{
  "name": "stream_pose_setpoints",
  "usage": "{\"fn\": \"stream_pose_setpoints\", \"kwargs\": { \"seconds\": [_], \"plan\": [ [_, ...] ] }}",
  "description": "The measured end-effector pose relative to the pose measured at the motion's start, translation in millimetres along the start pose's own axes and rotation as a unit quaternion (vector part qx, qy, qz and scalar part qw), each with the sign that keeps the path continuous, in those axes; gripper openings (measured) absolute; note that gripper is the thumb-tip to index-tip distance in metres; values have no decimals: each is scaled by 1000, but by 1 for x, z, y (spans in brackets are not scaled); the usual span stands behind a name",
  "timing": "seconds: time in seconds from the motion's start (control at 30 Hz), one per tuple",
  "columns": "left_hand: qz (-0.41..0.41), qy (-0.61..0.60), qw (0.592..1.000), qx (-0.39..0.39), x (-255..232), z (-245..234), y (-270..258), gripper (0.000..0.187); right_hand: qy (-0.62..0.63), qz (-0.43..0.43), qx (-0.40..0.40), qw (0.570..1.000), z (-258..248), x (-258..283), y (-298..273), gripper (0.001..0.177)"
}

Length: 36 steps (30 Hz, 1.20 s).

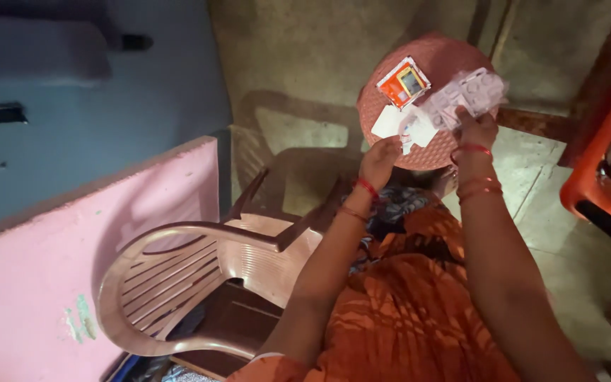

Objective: The person organizes various household items, papers, and small objects on a bed and into a basket.

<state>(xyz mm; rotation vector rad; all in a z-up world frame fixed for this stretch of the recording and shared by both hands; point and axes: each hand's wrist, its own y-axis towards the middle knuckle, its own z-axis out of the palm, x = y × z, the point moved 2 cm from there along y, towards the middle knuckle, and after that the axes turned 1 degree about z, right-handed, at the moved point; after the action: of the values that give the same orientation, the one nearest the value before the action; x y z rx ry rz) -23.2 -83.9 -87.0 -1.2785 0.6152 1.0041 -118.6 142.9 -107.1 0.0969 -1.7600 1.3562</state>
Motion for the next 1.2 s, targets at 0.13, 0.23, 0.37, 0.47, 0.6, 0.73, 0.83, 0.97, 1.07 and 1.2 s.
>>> {"fn": "stream_pose_setpoints", "kwargs": {
  "seconds": [0.13, 0.23, 0.37, 0.47, 0.6, 0.73, 0.83, 0.97, 1.07, 1.2],
  "plan": [
    [-19, -8, 1000, -19, -53, 31, 2, 44, -3, 66, 120, 991, 10, 109, -114, 24],
    [18, 24, 1000, -4, -124, 68, -2, 55, -29, 68, 193, 979, -12, 118, -134, 25],
    [16, 7, 997, 74, -187, 92, -18, 66, 11, 42, 278, 959, -13, 167, -198, 28],
    [120, 93, 980, 129, -217, 103, -27, 61, -16, -19, 290, 957, -20, 181, -222, 33],
    [101, 113, 977, 148, -249, 111, -41, 48, -3, -101, 290, 952, -21, 210, -259, 32],
    [74, 101, 977, 173, -287, 135, -58, 42, -17, -174, 266, 948, -32, 238, -283, 30],
    [62, 39, 975, 208, -318, 166, -69, 37, -24, -233, 257, 938, -48, 264, -301, 25],
    [86, 25, 966, 244, -333, 211, -68, 35, 1, -282, 267, 922, -75, 319, -310, 29],
    [95, -20, 957, 272, -334, 252, -65, 43, -35, -306, 190, 932, -111, 349, -283, 25],
    [121, -29, 948, 293, -352, 307, -66, 48, -25, -382, 148, 912, -156, 389, -228, 36]
  ]
}}
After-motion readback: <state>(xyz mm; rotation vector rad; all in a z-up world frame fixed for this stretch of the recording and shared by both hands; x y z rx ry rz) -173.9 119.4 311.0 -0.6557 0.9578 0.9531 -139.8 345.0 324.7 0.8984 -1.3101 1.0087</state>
